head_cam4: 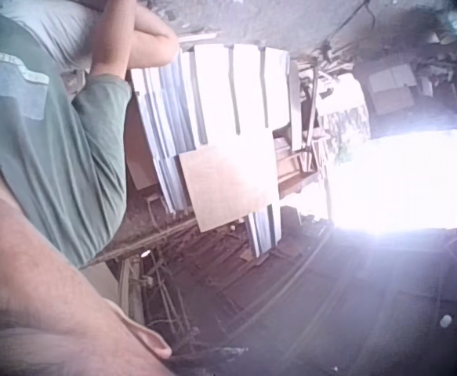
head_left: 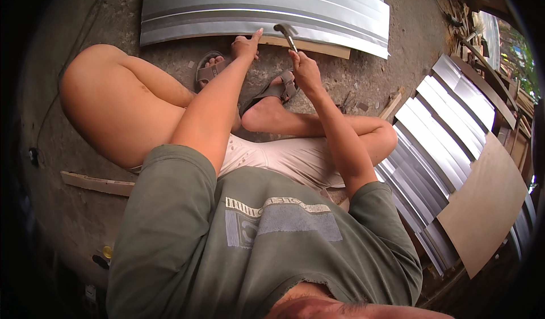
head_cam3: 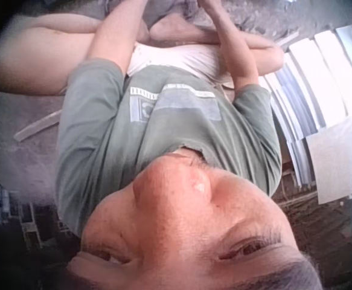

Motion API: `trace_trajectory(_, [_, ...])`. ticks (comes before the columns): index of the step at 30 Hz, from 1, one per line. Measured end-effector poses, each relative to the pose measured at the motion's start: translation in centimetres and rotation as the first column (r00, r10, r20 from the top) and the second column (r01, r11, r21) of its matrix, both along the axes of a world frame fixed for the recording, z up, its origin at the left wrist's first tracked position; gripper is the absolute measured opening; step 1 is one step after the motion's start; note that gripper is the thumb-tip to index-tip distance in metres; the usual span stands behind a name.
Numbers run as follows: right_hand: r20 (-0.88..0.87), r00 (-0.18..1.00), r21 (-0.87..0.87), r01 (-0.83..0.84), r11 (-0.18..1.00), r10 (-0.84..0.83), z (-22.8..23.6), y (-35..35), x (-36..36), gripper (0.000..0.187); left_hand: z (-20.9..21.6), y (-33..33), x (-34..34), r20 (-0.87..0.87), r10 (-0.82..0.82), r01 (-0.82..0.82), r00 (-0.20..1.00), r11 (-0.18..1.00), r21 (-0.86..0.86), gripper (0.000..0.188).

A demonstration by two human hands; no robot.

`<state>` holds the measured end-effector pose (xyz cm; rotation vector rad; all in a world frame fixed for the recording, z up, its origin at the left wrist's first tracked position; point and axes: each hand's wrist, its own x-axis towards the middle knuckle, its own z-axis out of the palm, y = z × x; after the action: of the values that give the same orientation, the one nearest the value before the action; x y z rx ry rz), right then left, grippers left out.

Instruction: The person hammers nails through corrugated metal sheets into wooden boards while sitting on the floor.

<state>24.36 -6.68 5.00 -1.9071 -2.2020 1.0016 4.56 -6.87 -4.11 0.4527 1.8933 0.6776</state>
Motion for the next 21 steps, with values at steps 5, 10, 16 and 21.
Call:
trace_trajectory(5, [-0.003, 1.000, 0.071, -0.028, 0.997, 0.029, -0.3, 0.9, -0.3, 0.051, 0.2, 1.0, -0.5, -0.031, 0.036, -0.036, 0.999, 0.999, 0.004, 0.075])
trace_trajectory(10, [0.070, 0.997, 0.069, -0.016, 0.998, 0.011, -3.2, -0.2, 1.2, 0.054, 0.3, 0.9, 0.1, 0.000, 0.105, -0.105, 0.994, 0.994, 0.032, 0.078])
trace_trajectory(16, [0.090, 0.996, 0.028, 0.009, 1.000, -0.011, -3.1, 0.4, 1.1, 0.056, -1.4, 0.6, -0.3, 0.180, 0.160, -0.182, 0.971, 0.977, 0.112, 0.069])
trace_trajectory(21, [0.071, 0.997, 0.030, -0.005, 1.000, 0.003, -0.1, 0.0, -1.2, 0.054, -1.6, 0.0, -0.8, 0.264, 0.176, -0.201, 0.948, 0.977, 0.072, 0.065])
